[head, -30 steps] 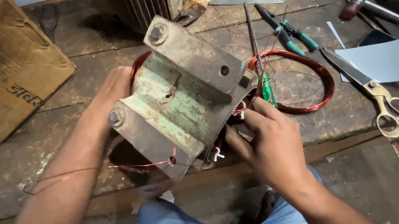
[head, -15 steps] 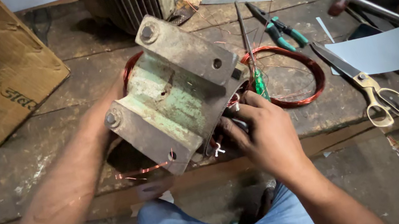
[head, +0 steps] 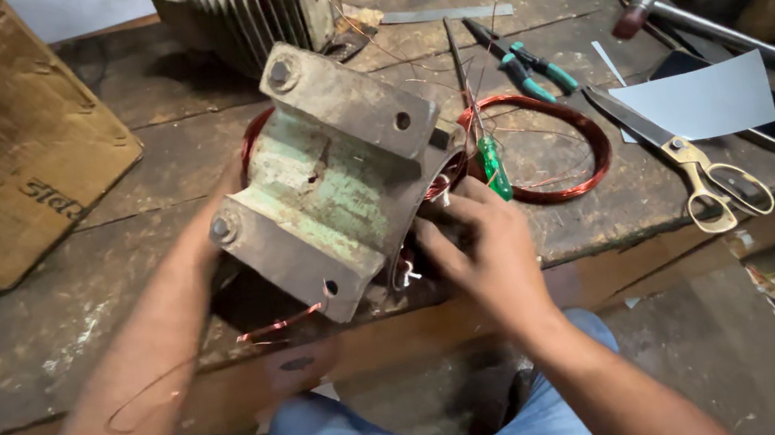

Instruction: The person winds copper wire into the slots of a motor stator, using a screwdriver to press the wire down and a rubber mallet to tap the coils into place. They also cut insulation material and insert it between windings.

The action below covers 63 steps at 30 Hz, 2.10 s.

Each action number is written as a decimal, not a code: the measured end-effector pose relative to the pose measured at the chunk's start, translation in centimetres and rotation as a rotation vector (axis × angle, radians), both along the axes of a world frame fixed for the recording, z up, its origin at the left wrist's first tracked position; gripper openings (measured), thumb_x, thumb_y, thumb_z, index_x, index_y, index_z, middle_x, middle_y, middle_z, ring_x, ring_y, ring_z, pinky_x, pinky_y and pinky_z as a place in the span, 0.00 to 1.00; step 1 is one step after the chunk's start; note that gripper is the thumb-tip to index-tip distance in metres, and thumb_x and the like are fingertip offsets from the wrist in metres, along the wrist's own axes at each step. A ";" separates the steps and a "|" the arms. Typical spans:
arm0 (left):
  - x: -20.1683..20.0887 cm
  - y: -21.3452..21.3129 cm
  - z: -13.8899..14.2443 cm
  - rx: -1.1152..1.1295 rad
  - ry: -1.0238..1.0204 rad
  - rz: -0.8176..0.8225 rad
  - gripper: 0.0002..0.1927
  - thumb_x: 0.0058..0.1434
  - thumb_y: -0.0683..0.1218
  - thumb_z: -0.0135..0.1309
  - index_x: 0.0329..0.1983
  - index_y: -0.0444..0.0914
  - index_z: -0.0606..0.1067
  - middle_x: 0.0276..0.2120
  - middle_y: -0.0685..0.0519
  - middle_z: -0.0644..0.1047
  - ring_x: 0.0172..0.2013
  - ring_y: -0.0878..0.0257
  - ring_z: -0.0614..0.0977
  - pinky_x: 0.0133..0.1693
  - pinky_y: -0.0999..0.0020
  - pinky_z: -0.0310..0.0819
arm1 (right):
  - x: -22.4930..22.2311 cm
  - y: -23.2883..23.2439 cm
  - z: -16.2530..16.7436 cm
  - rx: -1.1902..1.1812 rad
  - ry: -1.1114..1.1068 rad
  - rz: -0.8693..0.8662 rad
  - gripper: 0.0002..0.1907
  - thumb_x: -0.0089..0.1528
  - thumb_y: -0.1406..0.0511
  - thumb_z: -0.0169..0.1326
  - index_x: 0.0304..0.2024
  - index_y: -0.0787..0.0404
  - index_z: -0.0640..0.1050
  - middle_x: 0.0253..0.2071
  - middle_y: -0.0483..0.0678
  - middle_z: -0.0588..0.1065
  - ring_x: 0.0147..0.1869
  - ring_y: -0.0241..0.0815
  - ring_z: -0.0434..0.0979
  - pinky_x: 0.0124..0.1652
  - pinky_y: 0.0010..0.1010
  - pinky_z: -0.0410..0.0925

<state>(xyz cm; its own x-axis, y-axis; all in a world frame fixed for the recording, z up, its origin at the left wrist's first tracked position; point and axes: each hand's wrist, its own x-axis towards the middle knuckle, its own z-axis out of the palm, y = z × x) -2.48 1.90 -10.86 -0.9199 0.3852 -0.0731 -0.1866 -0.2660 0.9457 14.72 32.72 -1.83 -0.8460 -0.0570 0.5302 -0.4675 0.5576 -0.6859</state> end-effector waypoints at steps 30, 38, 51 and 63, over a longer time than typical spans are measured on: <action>3.6 0.6 2.2 -0.458 0.572 -0.006 0.30 0.68 0.52 0.52 0.65 0.27 0.67 0.57 0.42 0.76 0.55 0.59 0.75 0.56 0.58 0.70 | -0.7 1.4 -0.8 0.162 0.157 -0.071 0.16 0.55 0.66 0.62 0.46 0.63 0.82 0.47 0.58 0.78 0.47 0.58 0.78 0.47 0.38 0.71; 6.3 3.0 5.2 -0.522 0.584 0.092 0.25 0.68 0.47 0.43 0.67 0.35 0.67 0.56 0.48 0.77 0.54 0.63 0.77 0.57 0.64 0.68 | 1.0 5.2 -0.6 -0.064 -0.362 -0.070 0.15 0.55 0.59 0.63 0.41 0.60 0.83 0.23 0.48 0.76 0.26 0.35 0.72 0.30 0.29 0.67; 7.1 3.0 7.6 -0.831 1.301 0.245 0.21 0.63 0.43 0.45 0.55 0.25 0.72 0.49 0.27 0.76 0.49 0.36 0.77 0.48 0.49 0.69 | -1.4 4.3 0.1 0.139 -0.132 -0.004 0.17 0.55 0.58 0.65 0.42 0.60 0.83 0.30 0.59 0.79 0.34 0.60 0.81 0.34 0.43 0.72; 7.0 3.4 7.8 -0.671 0.572 0.240 0.18 0.72 0.49 0.40 0.51 0.35 0.77 0.49 0.41 0.83 0.50 0.50 0.81 0.53 0.60 0.70 | -1.6 3.7 0.8 0.201 -0.191 -0.002 0.18 0.53 0.59 0.64 0.43 0.60 0.82 0.30 0.60 0.78 0.35 0.61 0.80 0.35 0.45 0.72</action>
<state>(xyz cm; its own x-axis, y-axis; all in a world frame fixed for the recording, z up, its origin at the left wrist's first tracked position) 4.52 5.28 -3.04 -0.9345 0.2206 0.2793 0.3480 0.4018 0.8470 13.11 36.43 -1.07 -0.9297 -0.1435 0.3392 -0.3393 0.6921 -0.6371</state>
